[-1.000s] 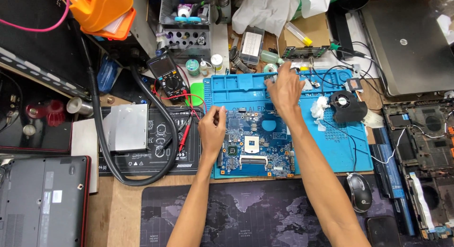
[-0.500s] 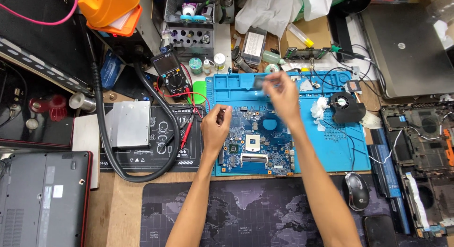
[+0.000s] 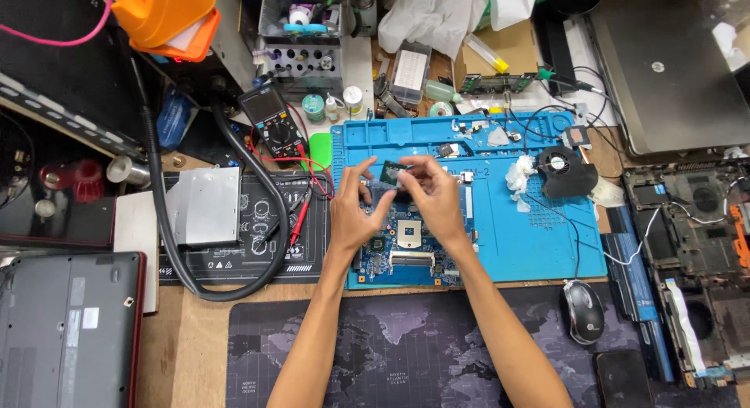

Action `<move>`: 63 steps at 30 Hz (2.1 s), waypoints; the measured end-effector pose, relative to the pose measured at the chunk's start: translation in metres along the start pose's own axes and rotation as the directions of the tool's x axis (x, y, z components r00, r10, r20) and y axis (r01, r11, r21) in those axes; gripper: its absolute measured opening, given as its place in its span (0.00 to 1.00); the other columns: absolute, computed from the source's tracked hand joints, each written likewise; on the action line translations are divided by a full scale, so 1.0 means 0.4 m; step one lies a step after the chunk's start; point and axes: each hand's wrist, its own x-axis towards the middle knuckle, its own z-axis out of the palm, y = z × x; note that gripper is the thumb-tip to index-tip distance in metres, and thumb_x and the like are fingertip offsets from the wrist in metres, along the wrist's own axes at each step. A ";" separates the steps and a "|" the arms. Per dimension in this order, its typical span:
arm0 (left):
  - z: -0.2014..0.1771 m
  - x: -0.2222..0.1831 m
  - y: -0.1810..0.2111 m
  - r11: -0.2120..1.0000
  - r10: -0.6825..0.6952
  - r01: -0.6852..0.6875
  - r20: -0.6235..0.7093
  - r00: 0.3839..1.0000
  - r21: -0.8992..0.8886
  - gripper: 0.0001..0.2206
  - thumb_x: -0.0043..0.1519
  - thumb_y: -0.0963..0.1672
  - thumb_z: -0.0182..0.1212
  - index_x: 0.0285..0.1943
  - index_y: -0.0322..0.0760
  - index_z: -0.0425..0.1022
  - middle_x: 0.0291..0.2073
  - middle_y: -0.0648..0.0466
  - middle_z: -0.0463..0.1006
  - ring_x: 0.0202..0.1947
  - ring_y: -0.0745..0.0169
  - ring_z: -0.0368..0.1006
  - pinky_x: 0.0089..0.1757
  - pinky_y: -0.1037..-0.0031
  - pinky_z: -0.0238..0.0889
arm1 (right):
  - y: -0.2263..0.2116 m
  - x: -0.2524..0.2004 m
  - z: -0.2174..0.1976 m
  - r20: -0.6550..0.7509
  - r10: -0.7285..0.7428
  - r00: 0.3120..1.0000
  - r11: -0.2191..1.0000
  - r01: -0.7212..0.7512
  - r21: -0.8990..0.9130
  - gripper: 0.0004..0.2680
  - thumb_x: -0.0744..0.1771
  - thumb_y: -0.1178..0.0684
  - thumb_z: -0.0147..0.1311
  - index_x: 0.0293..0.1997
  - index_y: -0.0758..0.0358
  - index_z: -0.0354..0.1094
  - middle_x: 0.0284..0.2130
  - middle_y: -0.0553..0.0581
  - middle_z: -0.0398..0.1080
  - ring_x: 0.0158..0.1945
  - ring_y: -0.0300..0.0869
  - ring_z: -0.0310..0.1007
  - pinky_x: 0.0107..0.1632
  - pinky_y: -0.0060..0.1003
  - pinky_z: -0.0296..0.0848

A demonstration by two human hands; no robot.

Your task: Cleaning a laptop motherboard and inspecting a CPU chip using a precision tool

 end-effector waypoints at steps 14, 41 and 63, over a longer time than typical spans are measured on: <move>-0.003 0.007 0.000 0.988 -0.099 0.106 0.065 0.993 -0.112 0.22 0.63 0.44 0.66 0.68 0.50 0.73 0.44 0.49 0.80 0.25 0.64 0.68 0.32 0.70 0.64 | -0.047 0.008 -0.002 0.079 0.008 0.997 0.996 -0.014 0.083 0.09 0.69 0.59 0.56 0.55 0.62 0.73 0.36 0.62 0.79 0.37 0.40 0.79 0.43 0.33 0.79; -0.044 0.020 0.008 0.812 -0.101 0.233 0.264 0.959 -0.535 0.20 0.66 0.45 0.62 0.67 0.39 0.72 0.59 0.40 0.77 0.56 0.47 0.74 0.56 0.59 0.66 | -0.115 -0.031 0.021 0.155 -0.359 0.920 0.799 0.389 -0.459 0.04 0.69 0.61 0.57 0.46 0.64 0.76 0.36 0.60 0.78 0.40 0.44 0.80 0.44 0.31 0.78; -0.050 0.028 0.034 0.858 -0.099 0.205 0.241 0.966 -0.471 0.22 0.61 0.43 0.69 0.65 0.42 0.76 0.37 0.50 0.82 0.36 0.67 0.71 0.43 0.71 0.67 | -0.091 -0.029 0.021 0.141 -0.367 0.919 0.761 0.384 -0.523 0.02 0.68 0.58 0.59 0.40 0.64 0.76 0.30 0.59 0.78 0.35 0.43 0.79 0.39 0.31 0.77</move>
